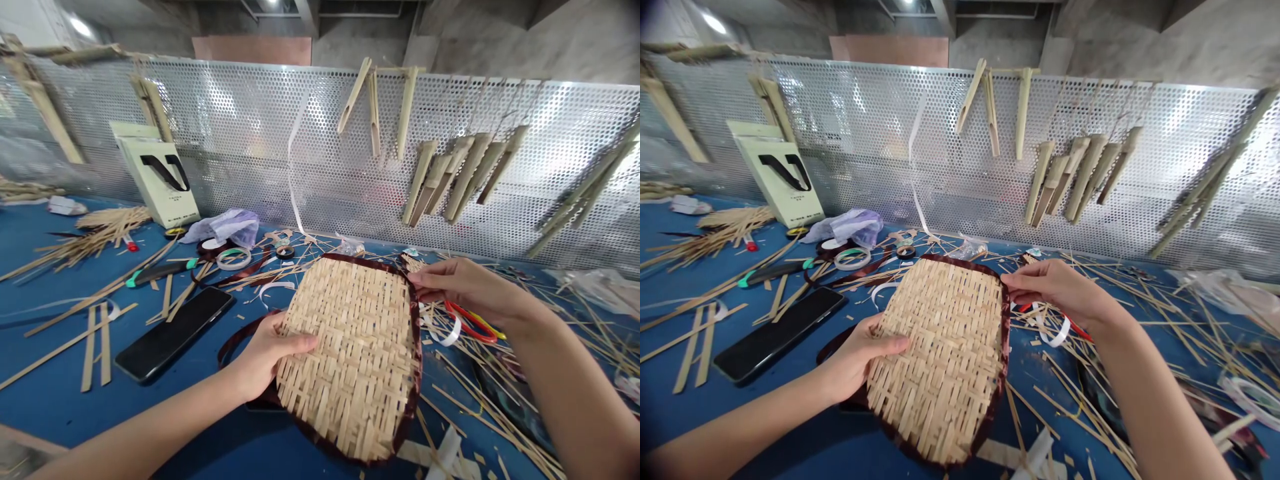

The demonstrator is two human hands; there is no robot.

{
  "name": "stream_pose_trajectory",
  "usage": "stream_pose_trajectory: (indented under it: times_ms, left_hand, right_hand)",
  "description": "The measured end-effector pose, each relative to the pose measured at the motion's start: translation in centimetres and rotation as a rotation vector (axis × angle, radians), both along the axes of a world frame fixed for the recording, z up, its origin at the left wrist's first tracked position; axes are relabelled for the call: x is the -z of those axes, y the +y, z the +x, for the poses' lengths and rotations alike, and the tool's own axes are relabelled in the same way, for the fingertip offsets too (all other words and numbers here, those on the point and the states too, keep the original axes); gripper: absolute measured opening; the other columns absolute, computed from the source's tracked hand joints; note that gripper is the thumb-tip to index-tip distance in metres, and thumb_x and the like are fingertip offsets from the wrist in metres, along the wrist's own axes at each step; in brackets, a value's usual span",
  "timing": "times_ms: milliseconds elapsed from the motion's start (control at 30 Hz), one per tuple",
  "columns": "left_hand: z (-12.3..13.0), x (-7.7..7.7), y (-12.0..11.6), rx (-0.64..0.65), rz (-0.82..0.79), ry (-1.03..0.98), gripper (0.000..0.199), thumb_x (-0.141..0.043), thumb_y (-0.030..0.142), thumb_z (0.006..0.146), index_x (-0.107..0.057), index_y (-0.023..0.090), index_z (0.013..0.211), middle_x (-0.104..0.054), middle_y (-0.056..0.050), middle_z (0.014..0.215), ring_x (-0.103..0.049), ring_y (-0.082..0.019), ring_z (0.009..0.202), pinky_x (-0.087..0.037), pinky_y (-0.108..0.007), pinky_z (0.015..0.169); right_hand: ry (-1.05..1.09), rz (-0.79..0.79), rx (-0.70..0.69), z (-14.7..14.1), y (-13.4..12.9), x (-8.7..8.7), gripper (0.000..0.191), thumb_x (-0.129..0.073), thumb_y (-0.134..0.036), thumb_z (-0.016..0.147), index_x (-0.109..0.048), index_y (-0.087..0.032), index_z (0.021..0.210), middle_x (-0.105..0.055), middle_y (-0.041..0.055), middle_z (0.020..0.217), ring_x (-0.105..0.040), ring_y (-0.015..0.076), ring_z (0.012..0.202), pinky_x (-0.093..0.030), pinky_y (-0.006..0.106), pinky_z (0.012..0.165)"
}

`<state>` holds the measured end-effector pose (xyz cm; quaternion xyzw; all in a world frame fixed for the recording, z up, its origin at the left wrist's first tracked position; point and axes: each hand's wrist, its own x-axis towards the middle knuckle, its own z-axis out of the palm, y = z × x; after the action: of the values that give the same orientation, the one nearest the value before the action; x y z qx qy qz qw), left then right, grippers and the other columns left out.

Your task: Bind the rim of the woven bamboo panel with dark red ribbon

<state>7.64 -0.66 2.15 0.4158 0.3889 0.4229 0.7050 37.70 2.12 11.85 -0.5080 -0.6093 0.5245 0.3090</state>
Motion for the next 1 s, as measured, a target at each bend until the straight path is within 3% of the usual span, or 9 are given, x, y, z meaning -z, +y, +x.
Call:
stream_pose_trajectory:
  times_ms: [300, 533, 667, 800, 1000]
  left_hand:
    - [-0.1, 0.2, -0.2, 0.020, -0.005, -0.022, 0.032, -0.080, 0.017, 0.058, -0.069, 0.015, 0.088, -0.073, -0.007, 0.084, -0.068, -0.022, 0.076, -0.053, -0.034, 0.075]
    - [-0.1, -0.2, 0.0, -0.028, 0.008, -0.031, 0.029, -0.080, 0.016, 0.058, -0.069, 0.017, 0.085, -0.074, -0.006, 0.087, -0.069, -0.021, 0.077, -0.054, -0.028, 0.071]
    - [-0.1, -0.4, 0.0, -0.034, 0.015, -0.027, 0.029, -0.081, 0.016, 0.058, -0.068, 0.016, 0.084, -0.074, -0.006, 0.085, -0.069, -0.021, 0.075, -0.054, -0.029, 0.069]
    - [-0.1, -0.3, -0.2, -0.042, 0.009, -0.018, 0.030, -0.081, 0.016, 0.057, -0.068, 0.016, 0.085, -0.074, -0.007, 0.084, -0.069, -0.022, 0.075, -0.054, -0.030, 0.070]
    - [0.0, -0.4, -0.2, -0.045, -0.005, -0.005, 0.032, -0.082, 0.016, 0.056, -0.068, 0.015, 0.085, -0.074, -0.007, 0.081, -0.069, -0.022, 0.074, -0.054, -0.031, 0.071]
  right_hand:
    - [-0.171, 0.385, 0.076, -2.1, -1.2, -0.8, 0.025, -0.071, -0.045, 0.072, -0.073, -0.020, 0.072, -0.067, 0.0049, 0.074, -0.061, 0.0165, 0.068, -0.048, 0.025, 0.062]
    - [-0.001, 0.265, 0.071, -1.0, -0.8, -0.2, 0.041, -0.062, -0.056, 0.079, -0.072, -0.021, 0.098, -0.068, 0.0086, 0.089, -0.064, 0.0209, 0.080, -0.054, 0.032, 0.074]
    - [-0.059, 0.269, 0.161, -0.7, -0.7, -0.2, 0.037, -0.071, -0.054, 0.071, -0.074, -0.021, 0.087, -0.068, 0.0073, 0.081, -0.064, 0.0186, 0.073, -0.054, 0.029, 0.071]
    - [-0.157, 0.268, 0.125, -1.0, -0.9, -0.5, 0.031, -0.075, -0.048, 0.068, -0.074, -0.020, 0.081, -0.068, 0.0063, 0.078, -0.063, 0.0167, 0.068, -0.052, 0.026, 0.063]
    - [-0.113, 0.342, 0.100, -1.7, -0.9, -0.3, 0.024, -0.072, -0.042, 0.072, -0.073, -0.019, 0.078, -0.067, 0.0051, 0.076, -0.063, 0.0160, 0.069, -0.053, 0.025, 0.066]
